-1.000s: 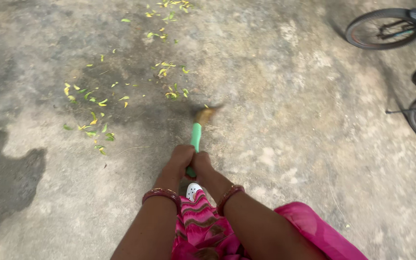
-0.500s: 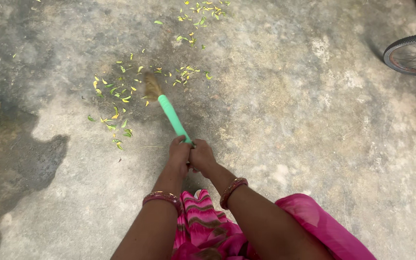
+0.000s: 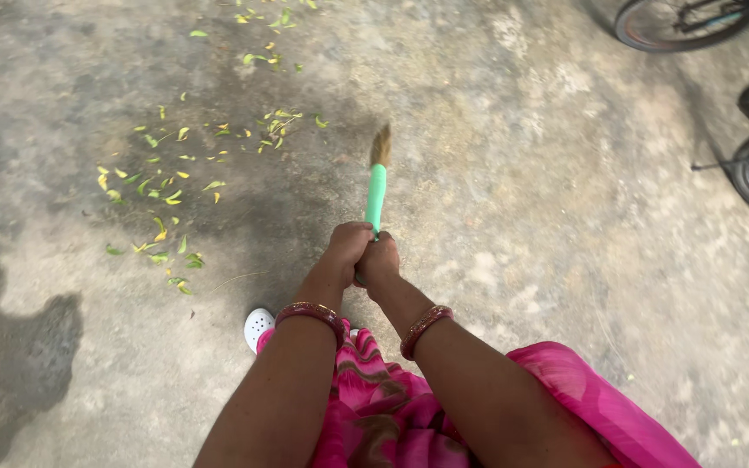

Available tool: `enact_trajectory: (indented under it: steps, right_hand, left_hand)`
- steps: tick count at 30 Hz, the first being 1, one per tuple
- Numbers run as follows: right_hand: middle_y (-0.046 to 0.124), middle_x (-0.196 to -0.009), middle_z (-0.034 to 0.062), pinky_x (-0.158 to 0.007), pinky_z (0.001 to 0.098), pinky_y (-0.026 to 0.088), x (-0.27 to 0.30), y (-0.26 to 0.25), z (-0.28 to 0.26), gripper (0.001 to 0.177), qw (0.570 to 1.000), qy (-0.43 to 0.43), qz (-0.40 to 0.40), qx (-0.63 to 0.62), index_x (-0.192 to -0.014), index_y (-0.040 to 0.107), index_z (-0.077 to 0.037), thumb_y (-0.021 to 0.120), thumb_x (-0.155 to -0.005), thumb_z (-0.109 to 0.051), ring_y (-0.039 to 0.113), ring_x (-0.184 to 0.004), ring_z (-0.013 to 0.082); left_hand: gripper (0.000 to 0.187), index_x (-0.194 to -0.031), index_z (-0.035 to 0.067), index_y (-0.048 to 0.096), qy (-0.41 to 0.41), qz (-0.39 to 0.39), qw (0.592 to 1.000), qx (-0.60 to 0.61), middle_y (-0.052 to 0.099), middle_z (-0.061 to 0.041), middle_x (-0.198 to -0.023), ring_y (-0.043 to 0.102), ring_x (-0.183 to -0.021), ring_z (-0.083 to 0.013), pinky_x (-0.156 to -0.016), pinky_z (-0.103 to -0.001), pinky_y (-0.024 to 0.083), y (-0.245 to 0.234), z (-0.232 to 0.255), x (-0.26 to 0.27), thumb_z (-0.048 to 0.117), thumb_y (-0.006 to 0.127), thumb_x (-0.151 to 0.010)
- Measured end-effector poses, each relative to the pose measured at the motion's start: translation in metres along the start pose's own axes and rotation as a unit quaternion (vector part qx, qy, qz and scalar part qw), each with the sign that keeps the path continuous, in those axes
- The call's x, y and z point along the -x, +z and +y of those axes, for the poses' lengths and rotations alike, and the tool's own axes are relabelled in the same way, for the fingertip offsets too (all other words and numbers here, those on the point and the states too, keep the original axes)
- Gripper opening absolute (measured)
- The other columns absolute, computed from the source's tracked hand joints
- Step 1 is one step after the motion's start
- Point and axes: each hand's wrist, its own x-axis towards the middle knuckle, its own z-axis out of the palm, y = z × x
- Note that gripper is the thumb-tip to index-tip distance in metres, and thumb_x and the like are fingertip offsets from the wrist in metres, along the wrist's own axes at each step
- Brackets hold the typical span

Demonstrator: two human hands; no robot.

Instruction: The person sweeps debris and leaves across a concrete floor using a small hand broom with a green handle.

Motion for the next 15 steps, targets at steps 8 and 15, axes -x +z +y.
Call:
enact_trajectory:
  steps: [8, 15]
  right_hand:
    - [0.066, -0.076, 0.0139, -0.037, 0.0376, 0.043, -0.012, 0.011, 0.024, 0.022, 0.993, 0.068, -0.016, -0.094, -0.106, 0.064, 0.007, 0.061, -0.096, -0.013, 0.065, -0.053, 0.0234]
    - [0.062, -0.068, 0.0136, -0.037, 0.0347, 0.038, 0.008, 0.047, 0.004, 0.01, 0.988, 0.031, -0.151, -0.013, -0.098, 0.065, 0.0, 0.058, -0.095, -0.005, 0.057, -0.048, 0.0197]
  left_hand:
    - [0.034, -0.125, 0.005, 0.063, -0.076, -0.028, 0.996, -0.04, 0.063, -0.021, -0.115, 0.065, -0.094, -0.0382, -0.066, -0.066, 0.055, -0.008, -0.008, 0.003, 0.019, 0.053, -0.096]
    - [0.038, -0.111, -0.009, 0.067, -0.058, 0.065, 0.996, 0.0, 0.065, -0.021, -0.096, 0.064, -0.078, -0.0347, -0.051, -0.048, 0.049, -0.068, -0.028, 0.001, 0.02, 0.066, -0.088]
